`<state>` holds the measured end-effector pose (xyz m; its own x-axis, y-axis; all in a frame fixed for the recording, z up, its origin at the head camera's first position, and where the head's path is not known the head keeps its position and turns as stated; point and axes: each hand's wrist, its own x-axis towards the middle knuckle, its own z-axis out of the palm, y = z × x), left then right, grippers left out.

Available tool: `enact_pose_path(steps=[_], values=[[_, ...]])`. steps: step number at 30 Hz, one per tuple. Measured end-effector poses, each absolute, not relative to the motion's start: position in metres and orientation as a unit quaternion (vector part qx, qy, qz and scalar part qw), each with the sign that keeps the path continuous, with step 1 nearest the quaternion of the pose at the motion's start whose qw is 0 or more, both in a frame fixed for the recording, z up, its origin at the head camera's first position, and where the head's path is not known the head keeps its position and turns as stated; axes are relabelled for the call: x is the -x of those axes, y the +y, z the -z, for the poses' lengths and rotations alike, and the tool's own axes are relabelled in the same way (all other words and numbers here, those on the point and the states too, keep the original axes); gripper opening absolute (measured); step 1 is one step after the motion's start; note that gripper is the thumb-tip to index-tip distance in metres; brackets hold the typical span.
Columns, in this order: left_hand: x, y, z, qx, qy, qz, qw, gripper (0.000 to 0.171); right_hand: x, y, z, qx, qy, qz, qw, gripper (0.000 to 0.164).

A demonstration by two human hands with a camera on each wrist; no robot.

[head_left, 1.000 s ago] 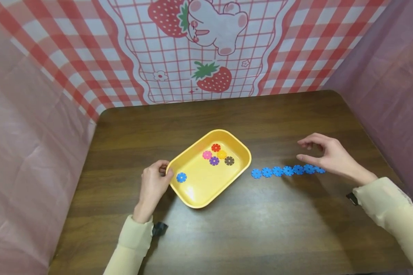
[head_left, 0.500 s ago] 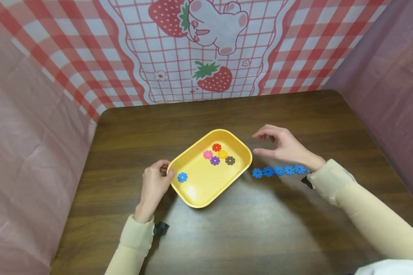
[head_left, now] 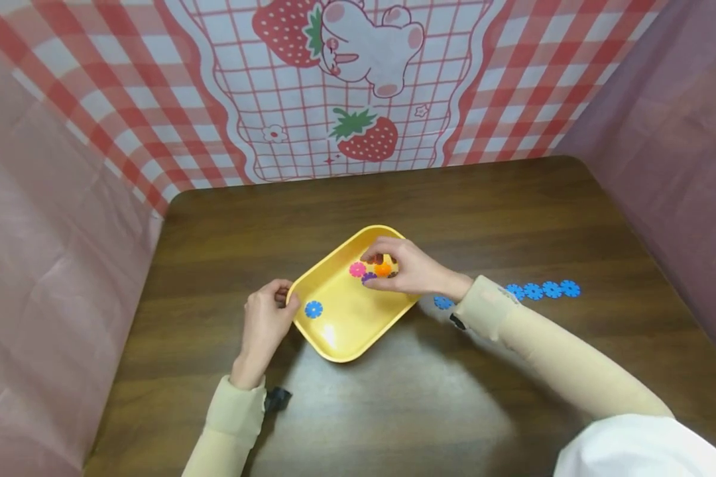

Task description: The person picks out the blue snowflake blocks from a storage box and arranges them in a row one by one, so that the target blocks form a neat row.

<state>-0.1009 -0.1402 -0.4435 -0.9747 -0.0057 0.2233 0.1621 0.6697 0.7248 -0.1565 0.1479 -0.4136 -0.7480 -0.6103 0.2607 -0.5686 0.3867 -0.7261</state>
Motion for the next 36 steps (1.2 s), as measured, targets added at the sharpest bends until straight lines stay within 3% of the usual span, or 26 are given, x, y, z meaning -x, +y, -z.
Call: enact_pose_path(steps=[21,28,36], values=[[0.101,-0.141,0.443,0.043,-0.910,0.400,0.101,0.017,0.144,0.055,0.446,0.363,0.873,0.285,0.156,0.043],[0.101,-0.140,0.444,0.050,-0.911,0.391,0.120,0.015,0.137,0.047,0.445,0.370,0.887,0.236,0.139,0.048],[0.099,-0.138,0.444,0.049,-0.913,0.387,0.119,0.014,0.132,0.037,0.450,0.377,0.898,0.196,0.114,0.036]])
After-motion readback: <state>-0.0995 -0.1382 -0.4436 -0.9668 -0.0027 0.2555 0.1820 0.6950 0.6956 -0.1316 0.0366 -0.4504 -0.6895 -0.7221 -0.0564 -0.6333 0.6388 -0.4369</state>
